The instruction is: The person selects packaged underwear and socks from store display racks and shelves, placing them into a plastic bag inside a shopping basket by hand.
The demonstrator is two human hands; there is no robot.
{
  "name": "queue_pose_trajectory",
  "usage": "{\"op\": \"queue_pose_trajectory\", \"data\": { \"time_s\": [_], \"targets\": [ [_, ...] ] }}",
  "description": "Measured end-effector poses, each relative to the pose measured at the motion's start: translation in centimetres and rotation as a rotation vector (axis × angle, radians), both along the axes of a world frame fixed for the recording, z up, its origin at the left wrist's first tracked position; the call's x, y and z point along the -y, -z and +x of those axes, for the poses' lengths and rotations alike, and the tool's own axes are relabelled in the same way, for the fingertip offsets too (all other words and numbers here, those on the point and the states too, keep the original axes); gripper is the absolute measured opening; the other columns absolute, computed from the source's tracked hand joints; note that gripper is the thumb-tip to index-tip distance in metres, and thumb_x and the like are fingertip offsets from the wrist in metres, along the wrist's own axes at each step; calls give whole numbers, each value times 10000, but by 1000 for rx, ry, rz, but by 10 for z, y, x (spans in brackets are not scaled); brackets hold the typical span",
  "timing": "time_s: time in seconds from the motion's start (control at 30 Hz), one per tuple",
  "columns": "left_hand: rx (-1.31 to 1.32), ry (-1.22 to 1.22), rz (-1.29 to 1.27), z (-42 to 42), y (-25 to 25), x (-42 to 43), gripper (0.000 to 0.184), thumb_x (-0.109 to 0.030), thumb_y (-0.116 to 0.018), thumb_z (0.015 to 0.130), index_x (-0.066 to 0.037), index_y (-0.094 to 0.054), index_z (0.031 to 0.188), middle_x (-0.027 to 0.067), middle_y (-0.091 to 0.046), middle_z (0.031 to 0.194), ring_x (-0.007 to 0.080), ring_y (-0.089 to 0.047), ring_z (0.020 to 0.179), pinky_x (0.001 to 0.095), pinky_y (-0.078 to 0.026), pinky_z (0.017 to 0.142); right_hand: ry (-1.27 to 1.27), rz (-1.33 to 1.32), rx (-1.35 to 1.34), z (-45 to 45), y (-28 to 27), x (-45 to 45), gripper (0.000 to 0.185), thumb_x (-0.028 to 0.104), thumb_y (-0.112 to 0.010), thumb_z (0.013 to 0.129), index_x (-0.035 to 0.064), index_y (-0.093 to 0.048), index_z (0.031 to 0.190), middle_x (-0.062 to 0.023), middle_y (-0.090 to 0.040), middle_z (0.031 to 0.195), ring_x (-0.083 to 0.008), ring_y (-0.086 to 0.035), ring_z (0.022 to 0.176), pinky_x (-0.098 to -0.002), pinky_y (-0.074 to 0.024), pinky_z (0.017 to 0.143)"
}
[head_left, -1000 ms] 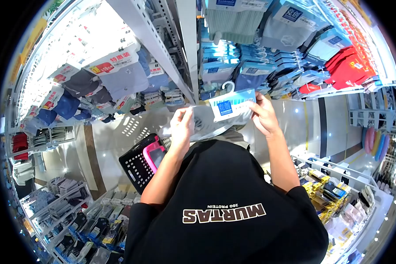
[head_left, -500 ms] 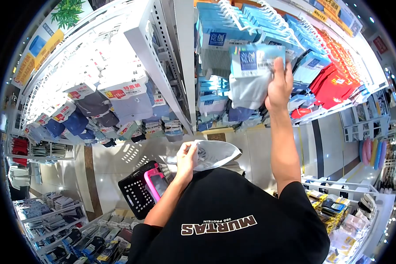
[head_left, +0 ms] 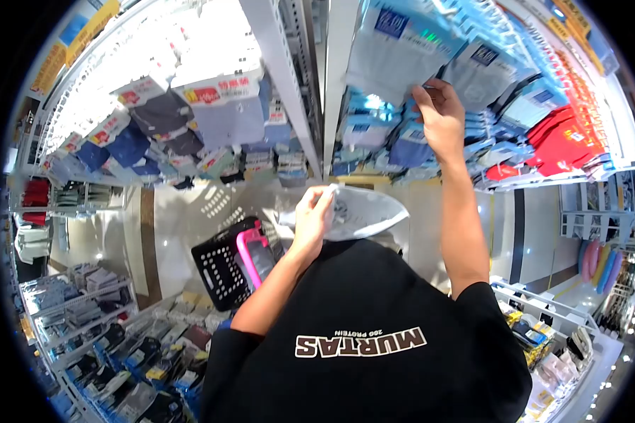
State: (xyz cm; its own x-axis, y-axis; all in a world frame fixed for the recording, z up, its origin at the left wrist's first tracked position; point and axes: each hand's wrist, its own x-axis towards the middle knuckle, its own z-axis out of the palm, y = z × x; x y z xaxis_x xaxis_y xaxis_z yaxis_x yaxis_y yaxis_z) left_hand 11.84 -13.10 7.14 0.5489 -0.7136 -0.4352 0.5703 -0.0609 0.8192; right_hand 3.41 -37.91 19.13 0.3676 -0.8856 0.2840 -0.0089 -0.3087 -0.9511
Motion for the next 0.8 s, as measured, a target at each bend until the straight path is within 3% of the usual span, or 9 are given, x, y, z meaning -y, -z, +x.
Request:
{"op": "queue_pose_trajectory", "data": {
  "time_s": [0.1,0.17,0.23,0.3,0.37,0.4,0.47,0.73,0.8],
  "targets": [
    [-22,-31,-26,1,4,4,131,-220,-606,980,-90,-602,1001,-85,-497,701,0,-363,551,196,-266,479,-13,-10,-250,-30,38,-19,192,153,-697,893,-29,-643,926,-22,-642,740,-75,-547,615,-240,-440,557],
    [-58,0,10,1,-3,4,137,-225,-606,981,-90,-598,1001,-86,-494,695,-1,-361,552,198,-262,479,-253,199,-282,-40,45,-57,203,184,-700,889,-14,-663,866,-9,-643,712,-69,-544,608,-250,-436,549],
    [-66,40,11,3,-6,10,133,-224,-602,983,-94,-591,1012,-88,-483,689,-1,-359,550,200,-256,474,-620,377,-480,-45,75,-83,157,147,-670,888,-4,-663,932,-40,-656,719,-118,-586,629,-263,-457,586],
    [-63,92,-2,-1,-2,15,125,-216,-597,986,-104,-578,1037,-92,-464,684,-2,-359,543,201,-249,466,-868,82,-801,-39,107,-100,152,122,-656,854,16,-670,962,-127,-688,797,-241,-643,735,-362,-497,672],
    [-63,115,-51,-12,-2,25,113,-206,-601,984,-99,-586,1015,-93,-461,676,-1,-357,539,194,-252,471,-754,183,-699,-38,142,-122,201,82,-627,830,-1,-645,1012,-198,-682,895,-319,-649,882,-412,-503,798],
    [-55,154,-61,-18,-5,28,110,-201,-602,983,-96,-588,1012,-91,-465,680,-2,-361,544,191,-254,474,-854,120,-713,-33,193,-119,219,76,-613,827,-5,-630,1029,-202,-682,960,-321,-653,955,-410,-500,859],
    [-35,235,-70,-29,-13,36,98,-184,-598,984,-87,-594,1000,-82,-488,702,-3,-383,569,183,-268,489,-846,-136,-360,-26,191,-127,210,77,-614,824,-4,-629,1017,-188,-686,979,-319,-656,967,-401,-503,866],
    [1,481,-114,-67,-34,45,208,-246,-583,993,-45,-560,1042,-44,-511,674,27,-404,567,226,-312,482,-736,145,-483,-70,214,-131,224,82,-612,829,-1,-627,1037,-189,-687,993,-323,-654,980,-403,-502,869],
    [-15,481,-146,-67,-31,44,167,-214,-571,1001,-58,-556,1058,-63,-478,676,15,-364,559,215,-274,482,-725,163,-488,-74,216,-130,228,83,-611,831,-1,-626,1042,-189,-687,996,-323,-654,984,-403,-502,870]
  ]
}}
